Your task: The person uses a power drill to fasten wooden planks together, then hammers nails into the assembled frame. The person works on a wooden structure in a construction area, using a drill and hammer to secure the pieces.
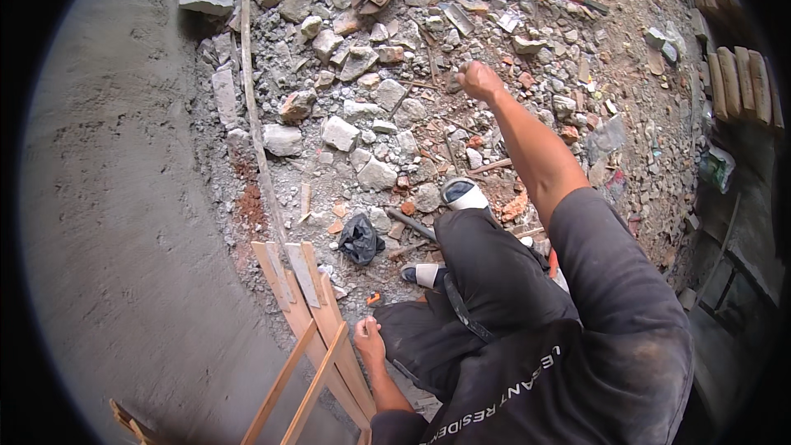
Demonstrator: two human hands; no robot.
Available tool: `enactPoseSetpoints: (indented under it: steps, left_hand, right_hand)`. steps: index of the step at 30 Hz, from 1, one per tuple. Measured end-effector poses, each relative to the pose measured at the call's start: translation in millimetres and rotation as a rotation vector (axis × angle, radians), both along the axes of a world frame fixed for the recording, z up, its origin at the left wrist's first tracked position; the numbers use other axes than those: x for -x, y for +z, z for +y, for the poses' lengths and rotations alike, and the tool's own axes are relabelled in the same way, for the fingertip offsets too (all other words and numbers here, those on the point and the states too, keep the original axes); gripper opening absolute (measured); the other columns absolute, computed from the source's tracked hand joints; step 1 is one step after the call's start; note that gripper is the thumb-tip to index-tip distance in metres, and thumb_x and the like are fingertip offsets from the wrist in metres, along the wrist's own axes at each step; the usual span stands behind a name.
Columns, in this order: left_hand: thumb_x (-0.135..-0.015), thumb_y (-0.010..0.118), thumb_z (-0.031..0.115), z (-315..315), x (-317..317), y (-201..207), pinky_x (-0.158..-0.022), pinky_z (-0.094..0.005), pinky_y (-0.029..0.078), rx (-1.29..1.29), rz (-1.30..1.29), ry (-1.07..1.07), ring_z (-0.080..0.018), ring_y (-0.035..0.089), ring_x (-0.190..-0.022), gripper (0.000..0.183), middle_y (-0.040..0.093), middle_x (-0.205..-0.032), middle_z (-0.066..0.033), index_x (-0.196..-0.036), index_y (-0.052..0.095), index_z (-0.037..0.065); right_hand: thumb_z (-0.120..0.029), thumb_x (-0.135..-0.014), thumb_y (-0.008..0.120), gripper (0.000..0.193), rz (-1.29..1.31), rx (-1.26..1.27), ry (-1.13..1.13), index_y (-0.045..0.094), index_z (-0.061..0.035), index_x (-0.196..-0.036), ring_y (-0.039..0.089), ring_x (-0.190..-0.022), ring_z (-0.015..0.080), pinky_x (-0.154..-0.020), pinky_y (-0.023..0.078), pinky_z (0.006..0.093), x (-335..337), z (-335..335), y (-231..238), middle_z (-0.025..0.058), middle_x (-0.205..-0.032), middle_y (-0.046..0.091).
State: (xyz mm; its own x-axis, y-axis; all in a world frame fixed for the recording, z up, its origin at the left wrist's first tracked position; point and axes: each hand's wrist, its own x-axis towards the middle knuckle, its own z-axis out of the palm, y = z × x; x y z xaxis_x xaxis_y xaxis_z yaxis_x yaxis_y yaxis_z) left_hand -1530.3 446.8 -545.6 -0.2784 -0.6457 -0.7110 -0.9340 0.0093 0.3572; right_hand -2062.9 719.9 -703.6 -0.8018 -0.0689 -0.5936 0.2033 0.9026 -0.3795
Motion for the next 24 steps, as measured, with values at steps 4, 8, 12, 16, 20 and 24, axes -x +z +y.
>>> enactPoseSetpoints:
  steps: [4,8,12,16,20,24]
  left_hand:
    - [-0.095,0.051,0.029,-9,23,-59,-0.070,-0.0275,0.048,0.000,0.127,0.153,-0.0149,0.063,-0.076,0.031,0.064,-0.087,-0.0079,-0.098,0.059,0.000]
    - [-0.095,0.050,0.022,0,48,-86,-0.074,-0.0283,0.049,0.029,0.215,0.329,-0.0175,0.063,-0.078,0.029,0.064,-0.094,-0.0129,-0.098,0.057,-0.006]
    - [-0.094,0.050,0.021,12,52,-110,-0.077,-0.0303,0.049,0.092,0.239,0.259,-0.0182,0.063,-0.083,0.028,0.064,-0.094,-0.0143,-0.098,0.057,-0.007]
    - [-0.094,0.051,0.018,26,73,-107,-0.078,-0.0305,0.050,0.157,0.246,0.193,-0.0189,0.062,-0.086,0.026,0.063,-0.094,-0.0149,-0.098,0.056,-0.007]
    - [-0.095,0.050,0.018,31,77,-109,-0.077,-0.0302,0.050,0.143,0.246,0.168,-0.0191,0.063,-0.084,0.026,0.063,-0.097,-0.0143,-0.099,0.056,-0.006]
    - [-0.095,0.051,0.019,30,83,-117,-0.076,-0.0298,0.049,0.116,0.235,0.155,-0.0187,0.062,-0.084,0.026,0.062,-0.098,-0.0139,-0.100,0.056,-0.006]
  right_hand:
    - [-0.030,-0.084,0.052,0.033,0.127,-0.069,0.010,0.066,-0.0084,-0.104,0.058,-0.108,0.0347,-0.092,0.046,0.0440,51,-26,-66,0.0173,-0.112,0.063]
    - [-0.034,-0.083,0.057,0.032,0.380,-0.099,0.027,0.066,-0.0081,-0.100,0.061,-0.100,0.0349,-0.085,0.047,0.0449,83,-50,-113,0.0187,-0.106,0.064]
    - [-0.031,-0.083,0.058,0.033,0.329,-0.154,-0.038,0.065,-0.0056,-0.102,0.060,-0.103,0.0360,-0.087,0.047,0.0457,115,-58,-152,0.0179,-0.111,0.063]
    - [-0.023,-0.086,0.042,0.038,0.247,-0.191,-0.072,0.063,-0.0044,-0.110,0.056,-0.112,0.0349,-0.096,0.043,0.0448,118,-66,-163,0.0211,-0.120,0.058]
    - [-0.022,-0.084,0.046,0.034,0.171,-0.171,0.202,0.064,-0.0009,-0.105,0.059,-0.107,0.0364,-0.091,0.046,0.0458,123,-61,-148,0.0244,-0.112,0.061]
    - [-0.031,-0.082,0.056,0.038,-0.026,-0.097,0.148,0.064,-0.0001,-0.103,0.061,-0.102,0.0358,-0.087,0.048,0.0445,95,-50,-145,0.0229,-0.108,0.063]
